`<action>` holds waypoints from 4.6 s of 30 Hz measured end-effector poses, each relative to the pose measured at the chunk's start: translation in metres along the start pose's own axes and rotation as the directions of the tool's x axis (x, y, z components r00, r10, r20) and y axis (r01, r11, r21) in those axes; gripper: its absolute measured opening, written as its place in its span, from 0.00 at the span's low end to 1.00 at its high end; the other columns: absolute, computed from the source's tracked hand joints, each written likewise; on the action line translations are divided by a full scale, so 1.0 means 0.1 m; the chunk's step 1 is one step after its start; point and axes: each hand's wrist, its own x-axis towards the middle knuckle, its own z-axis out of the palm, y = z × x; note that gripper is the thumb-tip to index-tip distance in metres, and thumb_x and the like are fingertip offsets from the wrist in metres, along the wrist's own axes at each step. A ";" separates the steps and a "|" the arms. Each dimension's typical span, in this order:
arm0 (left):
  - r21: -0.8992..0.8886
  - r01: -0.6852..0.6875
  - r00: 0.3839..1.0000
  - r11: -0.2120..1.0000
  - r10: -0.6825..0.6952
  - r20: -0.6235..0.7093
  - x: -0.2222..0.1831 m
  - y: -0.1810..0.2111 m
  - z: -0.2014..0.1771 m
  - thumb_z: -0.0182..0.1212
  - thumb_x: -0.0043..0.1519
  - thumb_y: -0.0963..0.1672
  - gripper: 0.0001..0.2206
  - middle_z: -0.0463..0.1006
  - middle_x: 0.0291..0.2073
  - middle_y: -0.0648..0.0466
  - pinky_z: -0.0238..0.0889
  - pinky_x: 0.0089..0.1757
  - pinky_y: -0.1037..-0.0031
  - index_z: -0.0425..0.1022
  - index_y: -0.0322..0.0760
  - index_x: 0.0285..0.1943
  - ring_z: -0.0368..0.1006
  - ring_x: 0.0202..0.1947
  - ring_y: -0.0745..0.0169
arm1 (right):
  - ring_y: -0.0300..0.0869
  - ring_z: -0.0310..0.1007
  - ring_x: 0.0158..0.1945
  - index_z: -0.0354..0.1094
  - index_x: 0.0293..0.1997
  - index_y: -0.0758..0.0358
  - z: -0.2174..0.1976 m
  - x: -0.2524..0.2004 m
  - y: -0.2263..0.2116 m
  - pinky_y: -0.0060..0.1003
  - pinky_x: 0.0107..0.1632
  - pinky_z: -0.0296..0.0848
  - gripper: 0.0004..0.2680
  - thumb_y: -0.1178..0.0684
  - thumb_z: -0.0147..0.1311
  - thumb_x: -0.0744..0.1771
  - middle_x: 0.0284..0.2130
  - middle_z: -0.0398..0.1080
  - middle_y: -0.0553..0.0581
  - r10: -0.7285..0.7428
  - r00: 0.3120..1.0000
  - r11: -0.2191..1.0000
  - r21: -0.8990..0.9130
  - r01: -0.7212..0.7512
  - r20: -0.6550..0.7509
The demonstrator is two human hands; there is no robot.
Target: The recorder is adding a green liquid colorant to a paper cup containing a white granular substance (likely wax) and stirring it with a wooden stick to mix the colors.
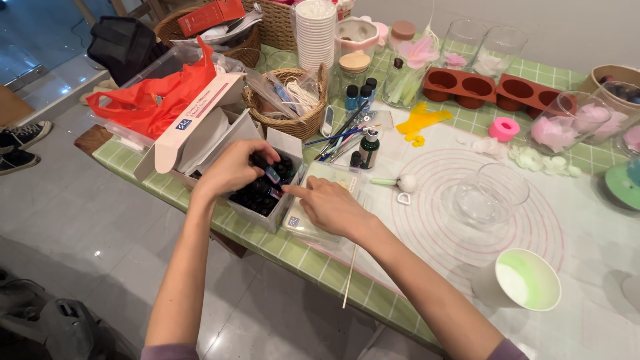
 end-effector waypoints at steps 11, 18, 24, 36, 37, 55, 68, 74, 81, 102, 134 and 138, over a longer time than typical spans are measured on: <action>0.542 0.275 0.953 0.794 -0.298 -0.046 0.31 0.16 0.39 0.72 0.51 0.42 0.10 0.80 0.34 0.41 0.70 0.43 0.57 0.82 0.31 0.39 0.78 0.40 0.40 | 0.54 0.69 0.42 0.66 0.68 0.46 0.05 -0.10 0.02 0.49 0.48 0.68 0.24 0.65 0.45 0.64 0.35 0.66 0.62 -0.021 0.997 0.996 0.081 0.027 -0.072; 0.520 0.185 0.972 0.834 -0.076 -0.224 0.27 0.05 0.26 0.71 0.46 0.39 0.07 0.81 0.39 0.41 0.70 0.42 0.53 0.80 0.31 0.31 0.78 0.41 0.37 | 0.52 0.67 0.42 0.65 0.69 0.45 0.07 -0.10 0.03 0.46 0.49 0.66 0.25 0.66 0.43 0.64 0.35 0.65 0.61 -0.031 0.995 0.994 0.097 0.041 -0.097; 0.599 0.227 0.972 0.768 -0.216 -0.091 0.45 -0.04 0.49 0.76 0.50 0.46 0.14 0.81 0.36 0.39 0.71 0.44 0.57 0.81 0.29 0.32 0.79 0.41 0.40 | 0.52 0.66 0.43 0.64 0.69 0.46 0.10 -0.12 0.02 0.47 0.49 0.65 0.26 0.66 0.44 0.64 0.35 0.64 0.61 -0.038 0.994 0.996 0.077 0.046 -0.102; -0.394 0.200 0.971 0.897 -0.234 -0.040 0.34 0.11 -0.03 0.69 0.60 0.43 0.11 0.81 0.31 0.51 0.70 0.36 0.69 0.78 0.24 0.41 0.76 0.31 0.61 | 0.51 0.66 0.43 0.62 0.71 0.42 0.19 -0.11 0.08 0.47 0.49 0.65 0.26 0.66 0.43 0.65 0.35 0.64 0.61 -0.010 0.995 0.994 0.105 0.020 -0.095; -0.392 0.196 0.972 0.899 -0.230 -0.042 0.31 0.19 -0.02 0.69 0.60 0.43 0.11 0.81 0.31 0.51 0.70 0.36 0.69 0.78 0.24 0.41 0.76 0.31 0.61 | 0.51 0.66 0.43 0.62 0.71 0.42 0.16 -0.12 0.06 0.47 0.49 0.65 0.26 0.66 0.43 0.65 0.35 0.64 0.61 -0.011 0.995 0.995 0.102 0.021 -0.098; -0.867 -0.043 0.855 0.497 0.467 0.225 0.13 2.57 1.45 0.49 0.71 0.42 0.21 0.73 0.47 0.51 0.72 0.40 0.73 0.59 0.42 0.75 0.75 0.41 0.66 | 0.31 0.64 0.34 0.70 0.58 0.68 -1.31 -2.16 0.26 0.28 0.38 0.67 0.11 0.53 0.50 0.72 0.31 0.69 0.49 0.426 0.800 0.579 0.807 0.119 -0.424; -0.648 -0.248 0.955 0.720 0.292 -0.041 -0.34 3.83 3.55 0.55 0.69 0.43 0.10 0.77 0.33 0.52 0.64 0.33 0.73 0.71 0.34 0.56 0.70 0.30 0.66 | 0.30 0.65 0.33 0.71 0.46 0.68 -1.41 -4.22 0.20 0.28 0.37 0.67 0.05 0.58 0.58 0.69 0.31 0.72 0.47 0.682 0.408 0.696 0.711 -0.107 -0.607; -0.781 -0.152 0.955 0.605 0.294 0.042 -0.31 3.82 3.74 0.52 0.70 0.45 0.12 0.73 0.27 0.55 0.55 0.29 0.76 0.75 0.31 0.53 0.62 0.27 0.69 | 0.32 0.62 0.29 0.74 0.42 0.67 -1.58 -4.38 0.11 0.30 0.34 0.66 0.05 0.58 0.62 0.65 0.28 0.73 0.49 0.661 0.457 0.750 0.543 -0.379 -0.595; -0.822 0.567 0.735 0.051 0.420 0.532 -0.06 3.61 3.76 0.42 0.73 0.51 0.21 0.57 0.15 0.62 0.39 0.20 0.78 0.72 0.30 0.38 0.46 0.14 0.75 | 0.38 0.70 0.36 0.72 0.48 0.65 -1.73 -4.41 0.09 0.35 0.41 0.70 0.07 0.59 0.59 0.67 0.35 0.72 0.53 0.510 0.677 0.853 0.412 -0.319 -0.531; -0.943 0.235 0.963 0.237 0.076 0.259 0.59 2.97 3.04 0.62 0.65 0.43 0.06 0.67 0.16 0.58 0.55 0.21 0.76 0.75 0.35 0.43 0.60 0.14 0.72 | 0.40 0.73 0.52 0.68 0.54 0.65 -1.86 -4.08 0.59 0.36 0.55 0.73 0.07 0.61 0.51 0.70 0.46 0.72 0.54 0.377 0.657 0.900 0.427 -0.091 -0.653; -0.500 -0.353 0.900 0.791 0.433 0.049 0.48 2.93 2.93 0.63 0.63 0.44 0.09 0.74 0.28 0.54 0.62 0.32 0.73 0.73 0.32 0.39 0.67 0.27 0.66 | 0.35 0.68 0.36 0.69 0.53 0.63 -0.36 -4.00 1.37 0.32 0.44 0.71 0.10 0.50 0.46 0.72 0.31 0.68 0.49 0.815 0.538 0.331 0.935 -0.128 -0.215; -0.482 -0.382 0.892 0.789 0.451 0.031 0.50 2.95 2.93 0.64 0.63 0.44 0.09 0.73 0.28 0.52 0.62 0.32 0.72 0.72 0.31 0.38 0.68 0.26 0.64 | 0.35 0.68 0.36 0.68 0.51 0.65 -0.36 -4.01 1.42 0.33 0.45 0.71 0.11 0.48 0.45 0.73 0.32 0.67 0.49 0.816 0.531 0.314 0.947 -0.073 -0.230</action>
